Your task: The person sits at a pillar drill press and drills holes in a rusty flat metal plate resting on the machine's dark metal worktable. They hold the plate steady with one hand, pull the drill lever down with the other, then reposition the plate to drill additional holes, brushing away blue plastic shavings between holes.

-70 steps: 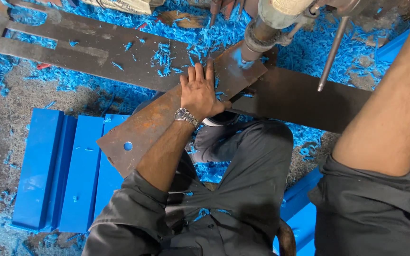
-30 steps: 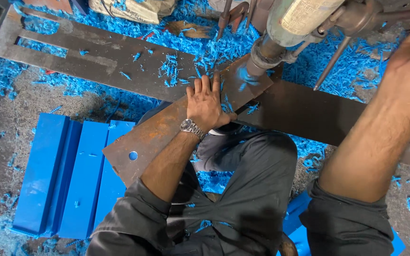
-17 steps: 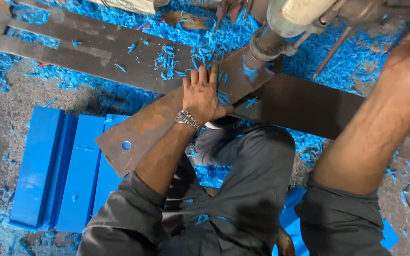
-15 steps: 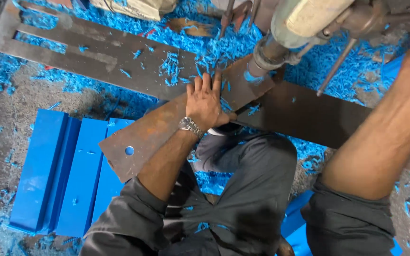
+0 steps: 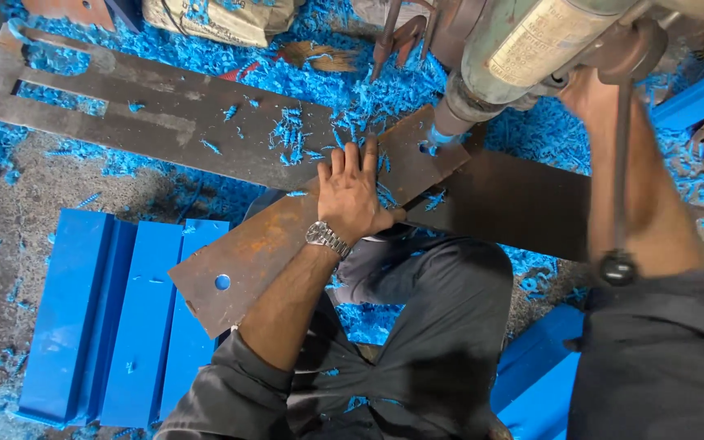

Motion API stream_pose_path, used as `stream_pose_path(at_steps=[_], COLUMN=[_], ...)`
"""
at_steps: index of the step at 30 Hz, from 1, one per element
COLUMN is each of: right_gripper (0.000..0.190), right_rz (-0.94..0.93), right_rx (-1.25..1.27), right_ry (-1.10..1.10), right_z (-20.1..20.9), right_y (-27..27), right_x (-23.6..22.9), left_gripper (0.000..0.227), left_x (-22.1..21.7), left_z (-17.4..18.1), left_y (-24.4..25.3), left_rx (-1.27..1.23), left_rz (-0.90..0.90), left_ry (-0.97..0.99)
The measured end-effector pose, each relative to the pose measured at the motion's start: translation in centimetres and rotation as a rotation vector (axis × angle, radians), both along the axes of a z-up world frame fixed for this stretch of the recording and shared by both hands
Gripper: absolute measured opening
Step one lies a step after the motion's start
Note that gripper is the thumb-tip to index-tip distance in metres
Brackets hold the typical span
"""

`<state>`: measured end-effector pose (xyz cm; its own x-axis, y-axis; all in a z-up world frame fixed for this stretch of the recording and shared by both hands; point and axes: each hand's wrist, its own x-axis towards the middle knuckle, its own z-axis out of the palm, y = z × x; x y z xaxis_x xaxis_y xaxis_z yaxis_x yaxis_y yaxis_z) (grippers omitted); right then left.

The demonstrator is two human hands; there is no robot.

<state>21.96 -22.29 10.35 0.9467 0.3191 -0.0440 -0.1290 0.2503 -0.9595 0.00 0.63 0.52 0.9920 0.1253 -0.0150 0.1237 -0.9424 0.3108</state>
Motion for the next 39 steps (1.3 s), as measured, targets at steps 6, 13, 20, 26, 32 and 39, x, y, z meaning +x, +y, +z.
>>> stream_pose_path(at_steps=[6,13,20,26,32,39], right_gripper=[0.073,0.047,0.029,0.047,0.015,0.025], right_rz=[0.081,-0.115,-0.112,-0.07,-0.131,-0.001], right_rx=[-0.07,0.007,-0.687,-0.976,-0.915,-0.774], right_ry=[-0.068,-0.003,-0.295,-0.948,-0.995,-0.912], right_z=[-13.3,-12.6,-15.1,-11.1,-13.8,-9.3], right_y=[-9.4,-7.8,-5.3,0.2,-0.5,3.0], right_x=[-7.7,-17.2,-24.7,-30.3,-32.3,-31.4], left_gripper=[0.134,0.134,0.134,0.134,0.112,0.075], left_x=[-0.2,-1.4,-7.8,-13.7,-16.1,-17.4], left_z=[0.0,-0.6,-0.4,-0.6,-2.9,-8.3], left_y=[0.1,0.3,1.0,1.1,0.0,-2.8], left_rx=[0.009,-0.011,-0.099,-0.062,0.028,0.203], left_rz=[0.0,-0.016,-0.152,-0.262,-0.344,-0.422], left_ry=[-0.002,-0.062,-0.123,-0.259,-0.324,-0.347])
